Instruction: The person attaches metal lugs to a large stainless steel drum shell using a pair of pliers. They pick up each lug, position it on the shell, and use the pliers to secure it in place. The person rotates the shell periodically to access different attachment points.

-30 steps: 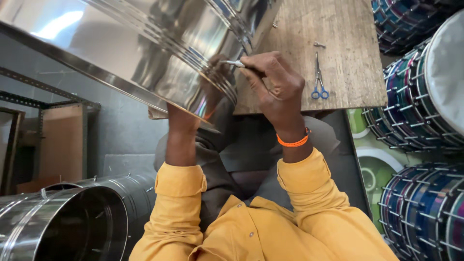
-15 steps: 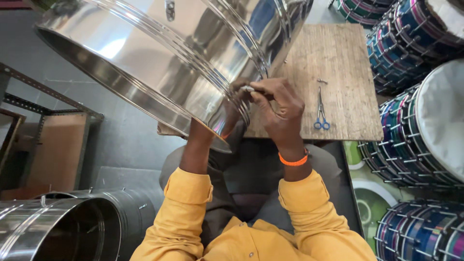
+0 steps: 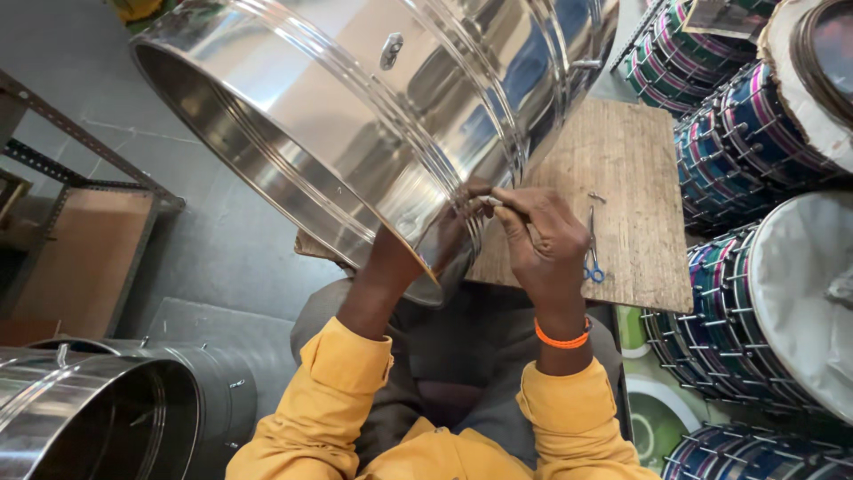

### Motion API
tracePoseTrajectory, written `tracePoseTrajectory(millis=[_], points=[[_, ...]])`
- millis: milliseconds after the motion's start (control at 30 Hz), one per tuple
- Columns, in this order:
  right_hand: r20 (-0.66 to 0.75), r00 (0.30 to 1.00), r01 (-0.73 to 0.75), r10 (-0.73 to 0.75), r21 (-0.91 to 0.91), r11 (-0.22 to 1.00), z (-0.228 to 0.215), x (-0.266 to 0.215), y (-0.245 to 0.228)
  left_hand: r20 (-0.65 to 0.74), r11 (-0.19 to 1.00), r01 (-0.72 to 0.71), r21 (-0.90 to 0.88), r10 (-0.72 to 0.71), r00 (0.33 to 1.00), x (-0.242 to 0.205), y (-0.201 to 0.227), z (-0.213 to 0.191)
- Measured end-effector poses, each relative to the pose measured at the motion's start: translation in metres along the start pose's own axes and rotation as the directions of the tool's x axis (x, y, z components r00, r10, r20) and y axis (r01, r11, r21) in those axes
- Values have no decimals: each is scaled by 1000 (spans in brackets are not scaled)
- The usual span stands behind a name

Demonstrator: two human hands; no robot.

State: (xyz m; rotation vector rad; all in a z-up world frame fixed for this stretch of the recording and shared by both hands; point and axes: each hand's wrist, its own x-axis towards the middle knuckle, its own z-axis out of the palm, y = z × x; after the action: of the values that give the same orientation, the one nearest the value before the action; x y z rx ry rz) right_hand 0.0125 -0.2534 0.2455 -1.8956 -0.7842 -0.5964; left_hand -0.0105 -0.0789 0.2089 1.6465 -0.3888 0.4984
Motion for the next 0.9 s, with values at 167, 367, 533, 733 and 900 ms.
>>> tracePoseTrajectory(millis=[167, 367, 533, 733, 900], points=[[-37, 998, -40, 41, 37, 999, 5, -4, 2, -76, 989, -26, 143, 37, 996, -10, -34, 8], [-47, 998, -42, 46, 88, 995, 7, -6, 4, -111, 961, -10, -277, -21, 994, -15, -162, 43], [-56, 998, -21, 25, 67, 998, 7, -6, 6, 32, 975, 133, -180, -130, 991, -17, -131, 19], [-58, 998, 21, -17, 80, 997, 6, -7, 9, 58, 995, 61, 81, -65, 996, -19, -68, 0], [-51, 998, 51, -48, 53, 997, 5, -6, 9, 41, 869, 216, -445, -221, 974, -10, -118, 17]])
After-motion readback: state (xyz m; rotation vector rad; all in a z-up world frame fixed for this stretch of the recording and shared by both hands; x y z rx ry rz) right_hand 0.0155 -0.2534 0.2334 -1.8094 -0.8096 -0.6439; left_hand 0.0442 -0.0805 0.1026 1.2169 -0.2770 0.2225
